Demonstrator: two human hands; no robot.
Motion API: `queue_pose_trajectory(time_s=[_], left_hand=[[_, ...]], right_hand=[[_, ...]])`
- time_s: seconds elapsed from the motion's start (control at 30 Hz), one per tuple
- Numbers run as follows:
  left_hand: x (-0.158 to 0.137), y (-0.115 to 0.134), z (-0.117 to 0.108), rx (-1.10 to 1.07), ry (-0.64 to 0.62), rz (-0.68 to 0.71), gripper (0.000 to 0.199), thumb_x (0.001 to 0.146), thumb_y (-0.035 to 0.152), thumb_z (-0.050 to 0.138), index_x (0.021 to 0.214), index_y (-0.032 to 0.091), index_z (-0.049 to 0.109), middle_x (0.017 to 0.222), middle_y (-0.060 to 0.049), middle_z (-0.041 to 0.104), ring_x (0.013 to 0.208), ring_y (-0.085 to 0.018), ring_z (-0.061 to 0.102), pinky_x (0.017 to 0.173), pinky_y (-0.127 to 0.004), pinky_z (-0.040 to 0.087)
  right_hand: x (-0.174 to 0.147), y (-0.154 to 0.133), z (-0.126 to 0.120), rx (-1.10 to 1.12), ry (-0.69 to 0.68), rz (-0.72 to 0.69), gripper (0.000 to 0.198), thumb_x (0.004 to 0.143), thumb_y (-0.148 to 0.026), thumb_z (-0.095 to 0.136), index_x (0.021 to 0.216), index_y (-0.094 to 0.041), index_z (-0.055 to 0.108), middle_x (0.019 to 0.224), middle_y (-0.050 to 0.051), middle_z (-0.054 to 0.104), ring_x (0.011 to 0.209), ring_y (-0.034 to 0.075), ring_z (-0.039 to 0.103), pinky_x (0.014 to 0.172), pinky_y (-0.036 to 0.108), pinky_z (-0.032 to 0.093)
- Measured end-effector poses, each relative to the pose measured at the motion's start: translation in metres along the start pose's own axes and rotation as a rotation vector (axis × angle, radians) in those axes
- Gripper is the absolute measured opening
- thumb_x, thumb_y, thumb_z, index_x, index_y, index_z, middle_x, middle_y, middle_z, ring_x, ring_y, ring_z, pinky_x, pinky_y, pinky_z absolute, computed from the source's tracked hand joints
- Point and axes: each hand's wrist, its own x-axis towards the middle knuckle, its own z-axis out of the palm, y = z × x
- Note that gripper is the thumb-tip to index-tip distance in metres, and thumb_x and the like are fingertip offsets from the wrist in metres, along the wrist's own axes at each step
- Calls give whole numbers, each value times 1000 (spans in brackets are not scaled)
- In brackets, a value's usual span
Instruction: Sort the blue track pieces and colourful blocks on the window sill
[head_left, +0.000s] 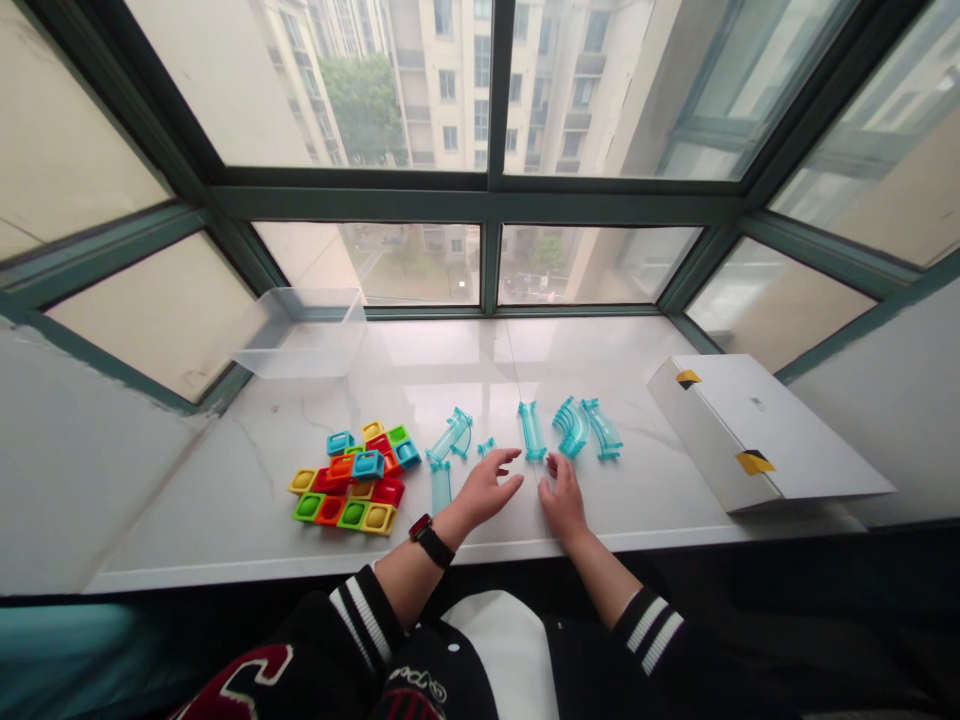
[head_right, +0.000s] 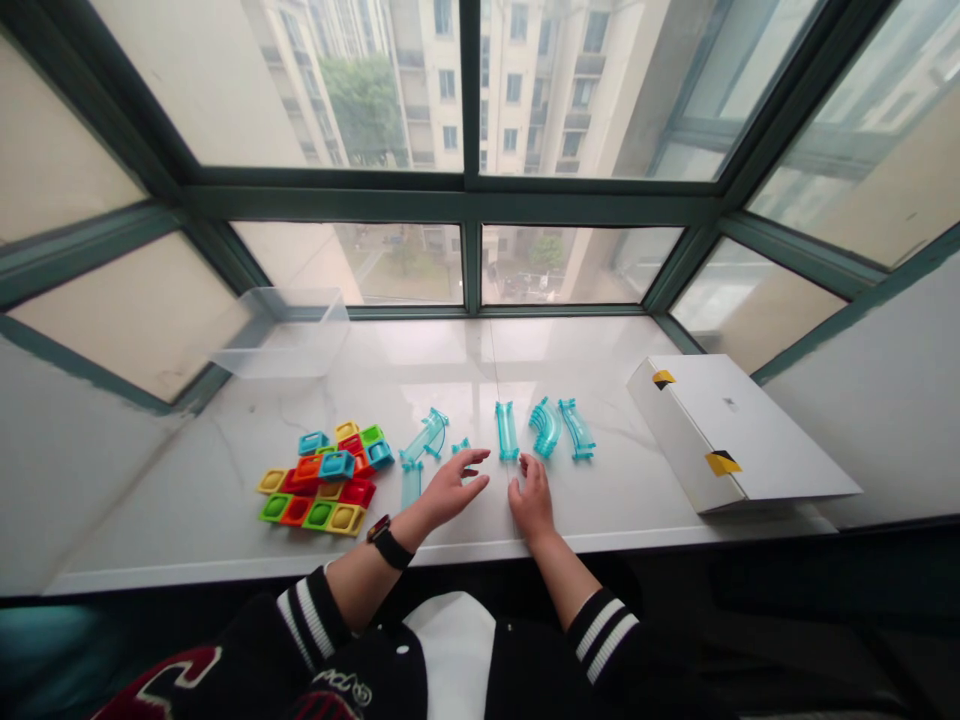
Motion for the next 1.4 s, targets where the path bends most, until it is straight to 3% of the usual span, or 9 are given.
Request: queue_pose_trajectory(time_s=[0.07, 0.17, 0.27, 0.43, 0.63, 0.97, 1.23, 1.33, 1.4], left_hand=[[-17, 3, -25, 125, 73, 61, 38, 92, 27, 65, 130, 27, 69, 132, -9, 70, 119, -25, 67, 99, -41, 59], [-47, -8, -56, 335, 191, 105, 32, 93, 25, 63, 123, 30, 72, 129, -7, 70, 125, -26, 63, 110, -45, 53], [-76, -31, -71, 498, 323, 27, 26, 92, 26, 64, 116, 29, 74, 127, -7, 67, 127, -28, 61, 116, -49, 48], [-103, -55, -63, 633, 372, -154, 48, 83, 40, 78, 128, 25, 69, 138, -12, 53, 131, -34, 55, 115, -51, 46], [-105, -53, -52, 709, 306, -218, 51, 85, 36, 72, 133, 22, 65, 120, -14, 61, 119, -34, 56, 109, -49, 45], [-122, -49, -69, 495, 292, -264, 42, 85, 24, 61, 127, 20, 62, 115, -10, 61, 105, -25, 64, 100, -40, 51], [-121, -41, -71, 298, 434, -148, 45, 88, 31, 67, 133, 25, 66, 112, -5, 65, 104, -23, 66, 97, -38, 55], [-104, -27, -62, 256, 447, -118, 47, 91, 32, 69, 137, 27, 65, 112, -5, 64, 102, -22, 65, 97, -38, 55], [-92, -17, -53, 226, 425, -67, 48, 92, 33, 71, 138, 27, 64, 114, -6, 62, 102, -21, 64, 98, -38, 55]], right_hand=[[0, 1, -1, -12, 22, 5, 35, 82, -18, 50, 116, -22, 58, 108, 11, 63, 102, 27, 65, 96, 51, 60], [1, 3, -4, -24, 43, 19, 24, 75, -17, 49, 98, -25, 52, 96, 6, 58, 92, 26, 62, 91, 48, 59], [1, 4, -6, 21, 65, 47, 20, 73, -18, 49, 91, -27, 47, 94, 5, 56, 89, 26, 61, 89, 47, 57], [3, 5, -7, 120, 96, 177, 18, 72, -23, 54, 89, -27, 49, 90, 4, 61, 86, 27, 64, 86, 47, 57], [-5, -1, -12, 140, 91, 231, 18, 73, -28, 58, 89, -26, 52, 85, 4, 66, 79, 26, 67, 79, 44, 58], [-10, -18, -20, 76, -28, 222, 19, 74, -36, 58, 88, -24, 62, 87, 5, 69, 83, 28, 66, 84, 45, 54], [-12, -41, -19, 366, -156, 288, 29, 83, -48, 66, 94, -21, 66, 98, 8, 71, 97, 30, 68, 91, 46, 56], [-21, -69, -14, 487, -314, 203, 31, 89, -50, 68, 100, -22, 68, 108, 10, 70, 102, 29, 68, 89, 45, 59], [-26, -90, -12, 589, -485, 145, 38, 93, -49, 68, 123, -25, 66, 112, 9, 71, 101, 26, 69, 91, 44, 60]])
